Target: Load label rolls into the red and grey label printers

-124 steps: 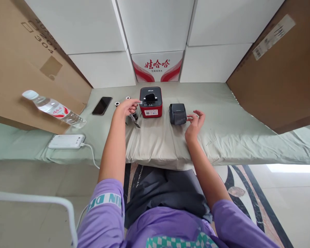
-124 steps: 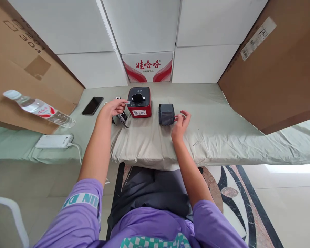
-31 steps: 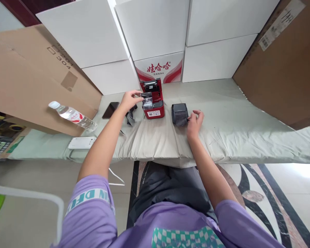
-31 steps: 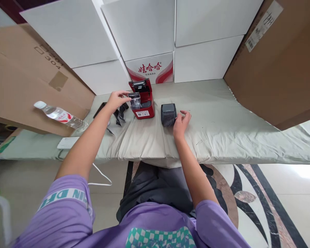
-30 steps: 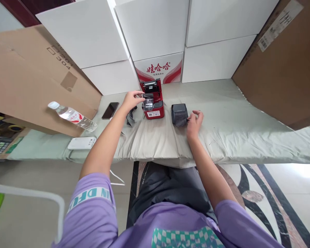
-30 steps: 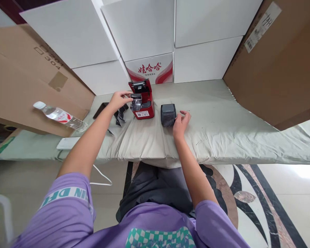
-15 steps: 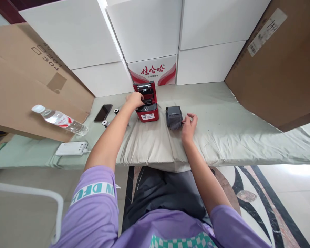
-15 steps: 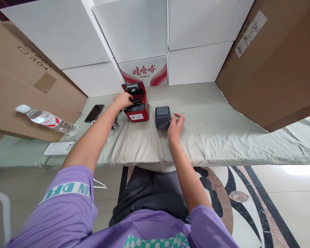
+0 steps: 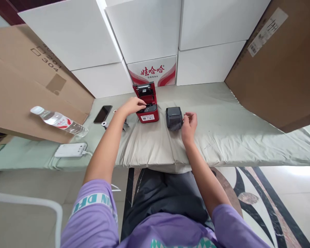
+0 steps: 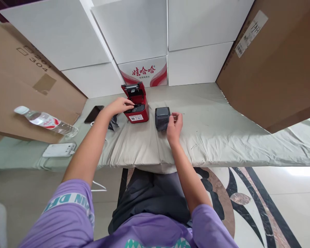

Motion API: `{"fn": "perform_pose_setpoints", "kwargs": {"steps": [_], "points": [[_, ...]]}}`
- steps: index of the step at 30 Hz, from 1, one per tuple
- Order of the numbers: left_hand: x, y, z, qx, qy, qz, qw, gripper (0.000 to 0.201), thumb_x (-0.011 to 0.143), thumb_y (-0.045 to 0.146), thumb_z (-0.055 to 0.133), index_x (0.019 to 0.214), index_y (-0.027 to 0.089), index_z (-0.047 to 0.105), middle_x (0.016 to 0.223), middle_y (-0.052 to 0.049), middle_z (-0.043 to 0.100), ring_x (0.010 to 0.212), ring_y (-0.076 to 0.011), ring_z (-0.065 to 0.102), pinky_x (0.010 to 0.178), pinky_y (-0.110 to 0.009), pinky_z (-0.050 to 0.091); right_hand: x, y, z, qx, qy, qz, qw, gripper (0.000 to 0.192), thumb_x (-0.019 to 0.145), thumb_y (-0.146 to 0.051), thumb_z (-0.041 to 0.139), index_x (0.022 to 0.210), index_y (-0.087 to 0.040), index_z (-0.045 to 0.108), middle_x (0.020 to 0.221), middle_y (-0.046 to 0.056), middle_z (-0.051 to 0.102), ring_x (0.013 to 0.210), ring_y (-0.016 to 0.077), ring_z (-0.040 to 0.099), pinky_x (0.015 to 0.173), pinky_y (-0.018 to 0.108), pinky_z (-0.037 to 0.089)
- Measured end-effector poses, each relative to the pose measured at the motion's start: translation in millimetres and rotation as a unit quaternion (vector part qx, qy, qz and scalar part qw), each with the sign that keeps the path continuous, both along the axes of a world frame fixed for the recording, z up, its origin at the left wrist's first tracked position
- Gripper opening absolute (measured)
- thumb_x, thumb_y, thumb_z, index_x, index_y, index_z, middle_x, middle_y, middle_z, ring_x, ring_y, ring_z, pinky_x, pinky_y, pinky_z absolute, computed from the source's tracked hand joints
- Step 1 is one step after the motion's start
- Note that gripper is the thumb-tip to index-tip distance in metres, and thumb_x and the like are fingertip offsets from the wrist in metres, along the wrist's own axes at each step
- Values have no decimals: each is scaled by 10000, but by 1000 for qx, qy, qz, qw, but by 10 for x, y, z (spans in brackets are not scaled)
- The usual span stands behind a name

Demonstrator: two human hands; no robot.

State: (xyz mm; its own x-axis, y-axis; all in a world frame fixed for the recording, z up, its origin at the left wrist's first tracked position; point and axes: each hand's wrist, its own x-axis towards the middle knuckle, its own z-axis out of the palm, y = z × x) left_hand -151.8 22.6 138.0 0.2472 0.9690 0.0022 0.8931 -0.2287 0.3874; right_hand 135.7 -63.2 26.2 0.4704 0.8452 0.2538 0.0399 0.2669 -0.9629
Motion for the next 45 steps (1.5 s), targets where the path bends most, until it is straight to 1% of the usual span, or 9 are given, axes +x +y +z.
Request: {"fn": "perform_pose_setpoints", "kwargs": {"steps": [4,9,12,14,19,25,30,40,45], "points": [[6,-188,-157,119,54,20,991,308,971,265,576,1136,282,836,1207,-65,816,1153,-313,704,1053,-465,499,-57,187,405,38,-75,100,991,166,931,-393,540,941,-248,619,975,46,712,989,224,675,959,397,531],[195,-289,-334,220,73,17,973,322,1038,259,500,1157,252,798,1218,-97,791,1203,-330,644,1006,-501,473,-557,1268,819,55,-141,228,962,356,892,-370,606,1204,-204,652,1379,132,697,1350,291,600,1218,458,416],[312,-298,-438,255,49,14,966,314,1053,263,488,1144,250,789,1190,-98,790,1184,-316,634,1005,-488,453,-928,1828,890,19,-115,293,949,486,878,-391,636,1310,-168,619,1563,168,575,1511,286,474,1306,430,305],[351,-297,-523,283,5,20,959,316,1061,278,479,1125,258,787,1156,-93,795,1171,-307,635,1029,-486,438,-1079,1966,823,25,-72,319,945,414,884,-480,641,1188,-199,661,1453,135,651,1454,277,522,1295,427,325],[343,-361,-762,330,-122,34,936,267,1034,344,535,1065,290,794,1127,-85,796,1216,-308,635,1132,-490,402,-1108,1752,428,48,5,300,953,237,845,-465,648,945,-250,644,964,39,732,1184,255,652,1211,455,446],[352,-314,-917,358,-240,141,891,254,1026,361,545,1123,267,760,1253,-96,745,1302,-287,610,1219,-464,395,-1145,1540,152,-40,54,235,970,654,770,-266,632,1412,-278,510,1585,95,535,1481,253,502,1297,495,349],[308,-36,-986,261,-377,294,839,350,1005,254,488,1302,240,672,1338,-90,703,1215,-222,665,1072,-352,533,-1217,1483,33,-116,118,264,950,728,801,-313,587,1511,-285,425,1602,101,526,1396,248,585,1225,499,455],[234,-37,-976,261,-284,232,893,13,889,235,717,889,238,730,1261,-66,678,1302,-255,609,1217,-410,414,-1240,1566,-80,-74,153,275,946,590,761,-397,645,1325,-241,570,1476,91,637,1378,254,593,1234,450,446],[222,-93,-914,289,-263,230,891,53,914,211,670,874,245,667,1276,-78,689,1326,-270,594,1233,-440,385,-1239,1662,-8,-84,158,291,940,519,774,-518,658,1223,-259,625,1377,63,686,1358,253,611,1220,456,460]]}}
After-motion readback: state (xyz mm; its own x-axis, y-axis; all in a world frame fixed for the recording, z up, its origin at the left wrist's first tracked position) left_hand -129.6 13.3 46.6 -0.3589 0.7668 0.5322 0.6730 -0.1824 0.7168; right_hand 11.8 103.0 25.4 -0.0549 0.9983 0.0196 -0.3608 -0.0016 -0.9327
